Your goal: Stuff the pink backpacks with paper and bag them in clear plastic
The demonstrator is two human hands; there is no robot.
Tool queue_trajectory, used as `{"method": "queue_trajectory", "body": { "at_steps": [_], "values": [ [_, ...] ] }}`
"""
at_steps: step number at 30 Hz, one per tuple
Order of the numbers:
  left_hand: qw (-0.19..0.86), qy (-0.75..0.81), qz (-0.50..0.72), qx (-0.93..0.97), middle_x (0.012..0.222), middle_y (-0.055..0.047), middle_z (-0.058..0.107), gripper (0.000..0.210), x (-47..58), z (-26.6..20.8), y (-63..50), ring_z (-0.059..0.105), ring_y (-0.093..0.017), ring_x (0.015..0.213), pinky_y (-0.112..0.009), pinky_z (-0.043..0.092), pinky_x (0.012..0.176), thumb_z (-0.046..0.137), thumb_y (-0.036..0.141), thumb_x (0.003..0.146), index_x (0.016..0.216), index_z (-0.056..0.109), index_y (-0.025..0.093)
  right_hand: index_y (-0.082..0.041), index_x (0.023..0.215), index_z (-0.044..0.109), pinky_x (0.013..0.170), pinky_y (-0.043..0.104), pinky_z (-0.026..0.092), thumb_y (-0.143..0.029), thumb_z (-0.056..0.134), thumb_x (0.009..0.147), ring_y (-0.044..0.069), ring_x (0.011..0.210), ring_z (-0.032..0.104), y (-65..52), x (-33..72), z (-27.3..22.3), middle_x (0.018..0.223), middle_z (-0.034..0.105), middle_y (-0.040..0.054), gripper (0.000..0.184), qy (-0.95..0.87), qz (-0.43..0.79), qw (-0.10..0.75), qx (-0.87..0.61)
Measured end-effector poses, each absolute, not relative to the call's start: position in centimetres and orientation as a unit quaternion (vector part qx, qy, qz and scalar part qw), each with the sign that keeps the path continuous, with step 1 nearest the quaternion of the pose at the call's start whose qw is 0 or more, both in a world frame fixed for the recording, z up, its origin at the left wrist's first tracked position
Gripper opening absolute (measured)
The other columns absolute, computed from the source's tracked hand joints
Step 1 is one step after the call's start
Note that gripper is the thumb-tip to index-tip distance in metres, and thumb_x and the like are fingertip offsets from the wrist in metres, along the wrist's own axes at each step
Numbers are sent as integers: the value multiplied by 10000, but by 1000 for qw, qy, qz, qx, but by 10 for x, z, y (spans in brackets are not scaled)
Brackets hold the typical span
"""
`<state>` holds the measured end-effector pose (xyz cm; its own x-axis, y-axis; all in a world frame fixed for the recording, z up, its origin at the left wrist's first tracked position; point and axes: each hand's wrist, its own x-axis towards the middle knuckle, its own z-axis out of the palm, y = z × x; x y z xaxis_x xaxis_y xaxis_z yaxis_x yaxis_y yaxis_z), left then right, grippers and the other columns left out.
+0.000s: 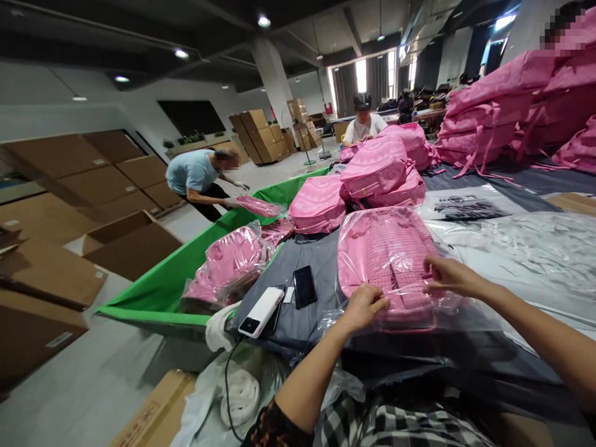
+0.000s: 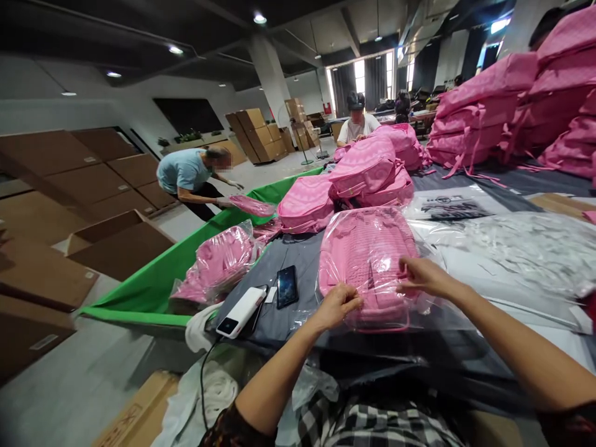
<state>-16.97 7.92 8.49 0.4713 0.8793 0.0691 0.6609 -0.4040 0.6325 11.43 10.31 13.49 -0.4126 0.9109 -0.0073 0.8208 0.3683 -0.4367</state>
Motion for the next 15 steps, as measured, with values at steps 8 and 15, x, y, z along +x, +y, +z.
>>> {"method": "queue_trajectory", "body": {
  "at_steps": [8,15],
  "values": [
    [224,466,171,839,799,-16,667,233,-170,90,73,565,-196,862,-308,405,788,609,327,964,771,644,201,-227,734,490,582,266,276,-406,727,762,166,648,557,59,89,128,726,640,-13,298,-830,173,69,-525],
    [-36,438,202,875,908,-18,728,46,-214,94,48,580,-212,997,-502,229,1150,644,255,960,958,689,245,-225,705,454,554,280,204,-433,764,725,170,620,536,84,83,128,683,631,-8,374,-840,169,-17,-516]
  ]
}}
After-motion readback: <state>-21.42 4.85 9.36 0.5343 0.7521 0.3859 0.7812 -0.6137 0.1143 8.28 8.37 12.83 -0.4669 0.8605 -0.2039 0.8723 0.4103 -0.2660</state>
